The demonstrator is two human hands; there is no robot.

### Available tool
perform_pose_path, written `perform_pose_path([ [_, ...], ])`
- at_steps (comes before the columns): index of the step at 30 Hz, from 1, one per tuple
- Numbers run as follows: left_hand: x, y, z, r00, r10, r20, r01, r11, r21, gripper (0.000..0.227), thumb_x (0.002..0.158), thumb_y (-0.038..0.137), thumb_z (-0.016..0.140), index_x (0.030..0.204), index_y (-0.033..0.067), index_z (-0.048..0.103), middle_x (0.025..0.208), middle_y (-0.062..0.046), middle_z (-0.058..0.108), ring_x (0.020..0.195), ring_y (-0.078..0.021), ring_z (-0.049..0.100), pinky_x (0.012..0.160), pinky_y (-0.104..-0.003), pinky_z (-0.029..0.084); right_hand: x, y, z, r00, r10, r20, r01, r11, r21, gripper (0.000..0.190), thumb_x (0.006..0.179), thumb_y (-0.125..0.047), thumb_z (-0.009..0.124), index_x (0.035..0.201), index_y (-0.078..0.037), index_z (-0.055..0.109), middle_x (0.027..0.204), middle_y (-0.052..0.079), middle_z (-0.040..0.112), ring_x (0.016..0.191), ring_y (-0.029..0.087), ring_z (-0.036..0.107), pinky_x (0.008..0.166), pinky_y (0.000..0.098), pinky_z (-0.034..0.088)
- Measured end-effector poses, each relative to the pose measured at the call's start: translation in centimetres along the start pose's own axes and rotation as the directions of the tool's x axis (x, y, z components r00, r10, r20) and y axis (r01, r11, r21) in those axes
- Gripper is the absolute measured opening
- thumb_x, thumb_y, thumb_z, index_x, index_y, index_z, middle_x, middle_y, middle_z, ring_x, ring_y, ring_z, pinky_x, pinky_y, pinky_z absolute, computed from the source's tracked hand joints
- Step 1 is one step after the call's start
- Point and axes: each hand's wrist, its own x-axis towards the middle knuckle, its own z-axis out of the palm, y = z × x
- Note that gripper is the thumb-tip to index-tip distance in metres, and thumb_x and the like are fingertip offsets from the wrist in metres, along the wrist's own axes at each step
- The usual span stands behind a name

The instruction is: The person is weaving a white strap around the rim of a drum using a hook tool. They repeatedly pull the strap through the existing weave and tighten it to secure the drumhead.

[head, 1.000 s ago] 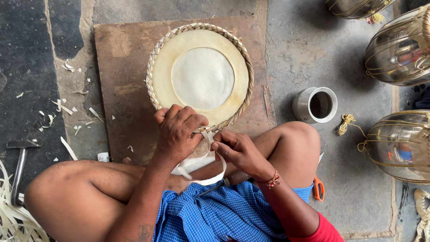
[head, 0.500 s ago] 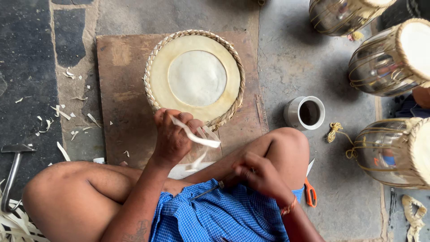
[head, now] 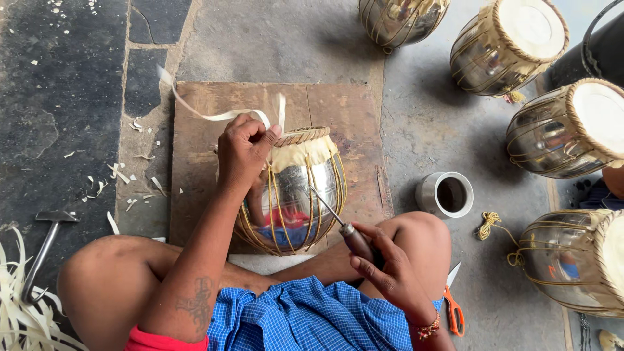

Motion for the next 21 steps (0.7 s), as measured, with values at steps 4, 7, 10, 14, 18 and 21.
perform_pose_path([
  [4,-0.1,-1.0,0.3,0.999,-0.040,0.020,0.040,0.999,-0.024,0.037,0.094,0.030,0.081,0.077,0.0003,0.067,0.078,-0.007,0.060,0.070,-0.0222,0.060,0.064,-0.038,0.047,2.0,-3.1,2.0,0.935,-0.334,-0.122,0.274,0.895,-0.352,0.048,0.097,-0.019,0.068,0.142,-0.006,0.057,0.124,0.014,0.072,0.116,0.022,0.069,0.098,0.0324,0.051],
  [7,-0.3,-1.2,0.1,0.997,-0.063,0.048,0.066,0.996,-0.068,0.034,0.094,0.031,0.078,0.081,0.0018,0.068,0.086,-0.005,0.064,0.073,-0.0201,0.064,0.065,-0.035,0.052,3.6,-5.3,3.0,0.935,-0.330,-0.129,0.257,0.882,-0.394,0.045,0.098,-0.020,0.066,0.141,-0.007,0.059,0.120,0.014,0.071,0.112,0.023,0.070,0.096,0.0330,0.052],
  [10,-0.4,-0.9,-0.2,0.997,-0.059,0.059,0.062,0.997,-0.053,0.032,0.095,0.031,0.077,0.080,0.0027,0.069,0.089,-0.005,0.067,0.078,-0.0212,0.065,0.067,-0.035,0.054,4.9,-6.9,4.0,0.953,-0.272,-0.133,0.193,0.883,-0.427,0.045,0.097,-0.021,0.066,0.140,-0.010,0.060,0.113,0.012,0.073,0.106,0.023,0.072,0.091,0.0334,0.054],
  [14,-0.6,-0.7,-0.6,0.998,-0.012,0.054,0.015,0.998,-0.057,0.029,0.095,0.030,0.076,0.083,0.0039,0.072,0.092,-0.007,0.070,0.087,-0.0250,0.065,0.073,-0.037,0.053,5.5,-7.8,4.8,0.947,-0.289,-0.139,0.176,0.830,-0.529,0.044,0.097,-0.022,0.066,0.140,-0.012,0.062,0.108,0.010,0.072,0.098,0.020,0.071,0.084,0.0332,0.056],
  [18,-0.9,-0.8,-0.6,0.997,0.073,0.023,-0.074,0.997,0.033,0.027,0.096,0.029,0.076,0.086,0.0043,0.072,0.092,-0.008,0.072,0.087,-0.0297,0.063,0.080,-0.042,0.050,5.4,-7.5,5.0,0.975,-0.063,-0.215,-0.029,0.916,-0.400,0.047,0.094,-0.023,0.065,0.141,-0.017,0.062,0.099,0.003,0.072,0.064,0.012,0.062,0.055,0.0274,0.054],
  [21,-0.9,-0.8,-0.4,0.999,0.032,0.035,-0.033,0.999,0.043,0.026,0.096,0.029,0.076,0.085,0.0049,0.071,0.086,-0.007,0.072,0.083,-0.0285,0.063,0.078,-0.044,0.048,5.6,-6.7,5.2,0.978,0.014,-0.206,-0.059,0.974,-0.217,0.048,0.098,-0.023,0.064,0.146,-0.017,0.061,0.086,0.002,0.069,0.056,0.004,0.052,0.049,0.0218,0.047],
])
